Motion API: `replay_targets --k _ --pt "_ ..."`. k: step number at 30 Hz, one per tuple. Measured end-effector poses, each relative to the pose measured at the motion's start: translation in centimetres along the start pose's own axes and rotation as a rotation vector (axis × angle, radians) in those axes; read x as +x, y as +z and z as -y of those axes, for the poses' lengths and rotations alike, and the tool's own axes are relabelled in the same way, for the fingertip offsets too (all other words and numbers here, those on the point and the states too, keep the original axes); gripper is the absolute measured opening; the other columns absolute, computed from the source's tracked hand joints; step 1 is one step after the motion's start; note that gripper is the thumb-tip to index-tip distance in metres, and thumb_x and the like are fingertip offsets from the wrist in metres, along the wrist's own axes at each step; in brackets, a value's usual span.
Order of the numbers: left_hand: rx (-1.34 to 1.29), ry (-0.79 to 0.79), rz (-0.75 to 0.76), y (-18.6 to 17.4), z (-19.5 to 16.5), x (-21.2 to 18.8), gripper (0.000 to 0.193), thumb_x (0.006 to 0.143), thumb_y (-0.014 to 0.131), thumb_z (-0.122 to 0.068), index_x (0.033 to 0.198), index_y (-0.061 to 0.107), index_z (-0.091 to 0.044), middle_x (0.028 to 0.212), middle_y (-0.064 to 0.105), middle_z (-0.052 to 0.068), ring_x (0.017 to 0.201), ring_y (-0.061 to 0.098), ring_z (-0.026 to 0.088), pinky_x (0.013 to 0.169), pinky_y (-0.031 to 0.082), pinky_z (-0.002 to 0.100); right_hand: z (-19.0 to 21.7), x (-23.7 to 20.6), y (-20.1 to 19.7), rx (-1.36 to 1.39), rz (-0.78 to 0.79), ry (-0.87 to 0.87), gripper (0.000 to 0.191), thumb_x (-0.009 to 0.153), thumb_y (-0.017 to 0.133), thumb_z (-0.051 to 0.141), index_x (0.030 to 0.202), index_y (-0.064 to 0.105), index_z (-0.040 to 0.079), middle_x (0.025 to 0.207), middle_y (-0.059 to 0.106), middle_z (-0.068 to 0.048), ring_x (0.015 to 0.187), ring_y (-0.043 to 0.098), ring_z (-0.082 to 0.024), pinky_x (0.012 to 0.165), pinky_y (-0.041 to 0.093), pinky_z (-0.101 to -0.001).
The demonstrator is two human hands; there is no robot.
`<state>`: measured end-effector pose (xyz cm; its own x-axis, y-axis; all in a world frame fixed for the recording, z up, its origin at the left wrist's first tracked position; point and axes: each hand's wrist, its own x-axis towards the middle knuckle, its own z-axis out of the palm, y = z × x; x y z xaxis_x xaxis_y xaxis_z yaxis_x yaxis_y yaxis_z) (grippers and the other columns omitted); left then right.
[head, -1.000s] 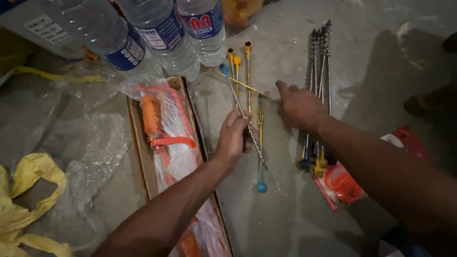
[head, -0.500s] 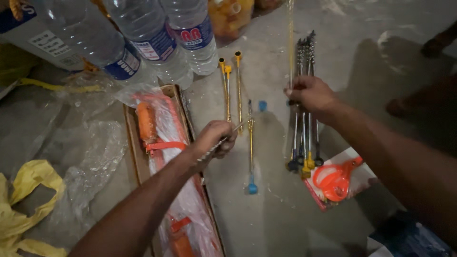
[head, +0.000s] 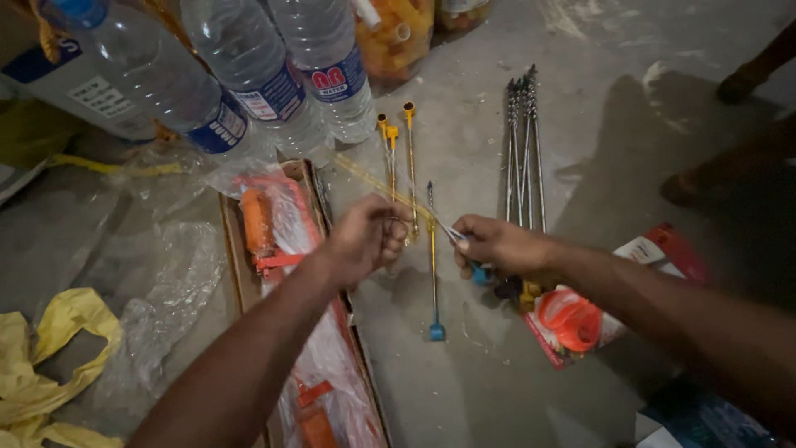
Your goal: The person unwraps a bundle of tent poles from a yellow strap, then separates the individual poles and arranges them on the floor. The person also briefly handles a box of scissors.
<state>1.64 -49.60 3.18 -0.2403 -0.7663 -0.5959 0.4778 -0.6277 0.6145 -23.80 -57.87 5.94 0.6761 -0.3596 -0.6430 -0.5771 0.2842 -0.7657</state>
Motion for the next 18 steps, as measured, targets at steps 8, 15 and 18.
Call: replay_targets --k 8,15,18 --pt "0.297 0.190 -0.187 6.5 6.9 7.1 0.044 0.100 0.054 -0.042 0.128 0.059 -0.008 0.094 0.069 0.006 0.069 0.068 0.014 0.061 0.057 0.029 -0.9 3.4 0.0 0.256 -0.451 -0.189 0.040 0.098 0.055 0.024 0.131 0.049 0.002 0.095 0.065 -0.016 0.076 0.064 -0.024 0.062 0.055 -0.0376" --pt "0.270 0.321 -0.258 7.9 5.7 11.9 0.039 0.096 0.066 -0.026 0.123 0.065 0.002 0.087 0.074 0.011 0.067 0.072 0.017 0.057 0.060 0.028 -2.2 5.6 -2.5 0.108 -0.802 -0.217 0.033 0.095 0.054 0.023 0.119 0.061 0.001 0.096 0.068 -0.016 0.083 0.067 -0.022 0.072 0.054 -0.0372" --pt "0.282 0.336 -0.280 7.8 6.5 13.1 0.040 0.091 0.067 -0.022 0.124 0.065 0.001 0.088 0.075 0.012 0.070 0.072 0.017 0.059 0.060 0.030 -2.8 7.1 -2.9 0.148 -0.830 -0.152 0.033 0.097 0.053 0.027 0.120 0.060 0.004 0.094 0.067 -0.015 0.082 0.066 -0.024 0.072 0.053 -0.0383"
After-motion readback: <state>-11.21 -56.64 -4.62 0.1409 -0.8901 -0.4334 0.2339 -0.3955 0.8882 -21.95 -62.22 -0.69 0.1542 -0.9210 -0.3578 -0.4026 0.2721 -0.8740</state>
